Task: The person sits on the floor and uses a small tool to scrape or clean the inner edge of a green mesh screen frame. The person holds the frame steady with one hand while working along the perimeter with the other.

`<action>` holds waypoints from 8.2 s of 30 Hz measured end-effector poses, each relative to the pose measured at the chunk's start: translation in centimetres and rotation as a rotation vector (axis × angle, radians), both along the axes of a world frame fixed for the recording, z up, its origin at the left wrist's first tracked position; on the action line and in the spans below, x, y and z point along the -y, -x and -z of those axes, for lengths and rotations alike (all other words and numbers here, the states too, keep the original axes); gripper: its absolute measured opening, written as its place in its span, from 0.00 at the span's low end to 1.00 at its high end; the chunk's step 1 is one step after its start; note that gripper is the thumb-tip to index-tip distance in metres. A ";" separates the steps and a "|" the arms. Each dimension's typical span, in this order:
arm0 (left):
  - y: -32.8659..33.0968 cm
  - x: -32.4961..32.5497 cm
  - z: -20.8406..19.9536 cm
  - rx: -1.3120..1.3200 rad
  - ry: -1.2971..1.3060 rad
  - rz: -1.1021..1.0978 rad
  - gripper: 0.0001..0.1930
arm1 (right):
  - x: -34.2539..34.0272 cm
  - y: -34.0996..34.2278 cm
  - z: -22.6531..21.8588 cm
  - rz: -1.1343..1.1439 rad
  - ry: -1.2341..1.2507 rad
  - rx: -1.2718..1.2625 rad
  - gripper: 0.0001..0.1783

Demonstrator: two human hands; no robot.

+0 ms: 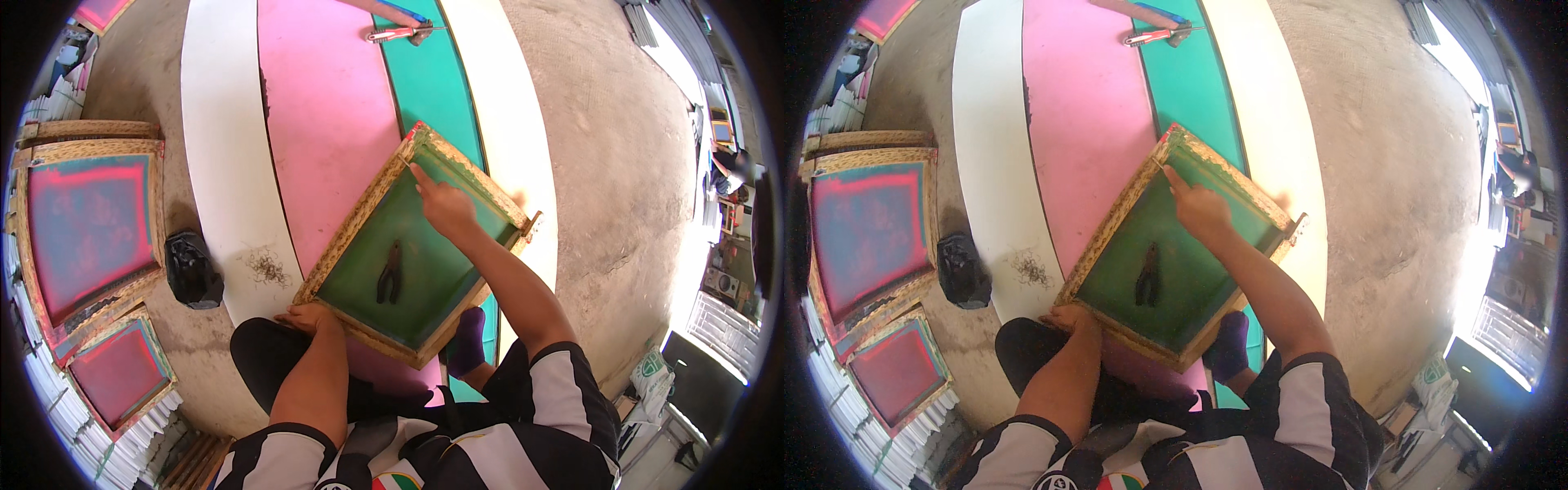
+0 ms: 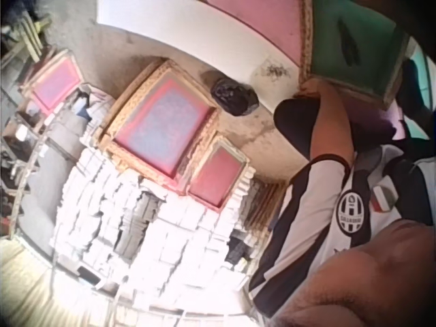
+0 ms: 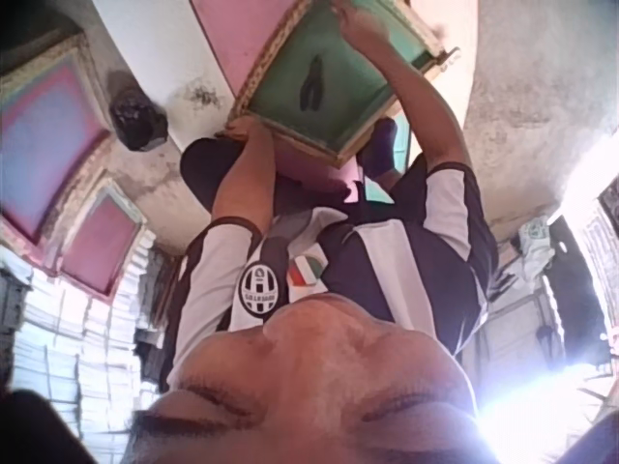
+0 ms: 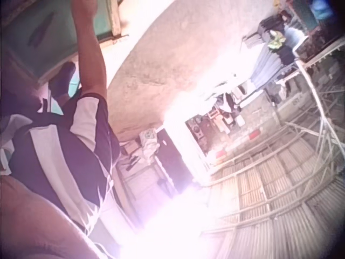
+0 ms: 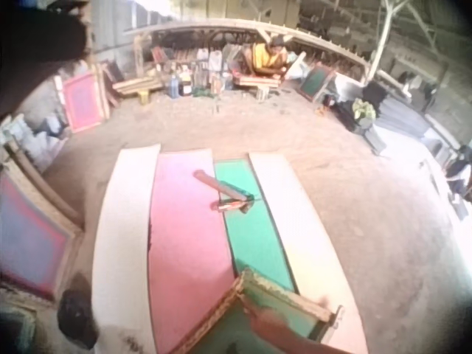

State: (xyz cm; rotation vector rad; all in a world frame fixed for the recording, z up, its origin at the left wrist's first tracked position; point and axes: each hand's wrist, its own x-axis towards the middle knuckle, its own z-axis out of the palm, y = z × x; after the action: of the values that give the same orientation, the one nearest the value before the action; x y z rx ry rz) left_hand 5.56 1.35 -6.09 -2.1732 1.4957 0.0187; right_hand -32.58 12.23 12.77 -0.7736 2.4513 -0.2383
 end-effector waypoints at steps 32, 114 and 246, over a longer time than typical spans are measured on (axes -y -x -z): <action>4.4 0.2 -6.9 -0.671 0.461 -0.415 0.31 | -0.6 -0.7 -0.6 0.150 0.180 0.001 0.22; 4.4 -0.6 -6.6 -0.612 0.364 -0.315 0.30 | 0.8 -0.1 -3.9 -0.001 -0.123 -0.081 0.25; 6.3 -0.4 -8.9 -0.718 0.420 -0.386 0.30 | -0.4 1.4 -1.7 0.164 0.084 -0.115 0.21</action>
State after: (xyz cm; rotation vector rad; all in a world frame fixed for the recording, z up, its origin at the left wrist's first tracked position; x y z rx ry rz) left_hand -0.71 1.71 2.84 -2.9709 1.4799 0.7473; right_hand -34.00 12.66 14.52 -0.6374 2.6311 -0.3694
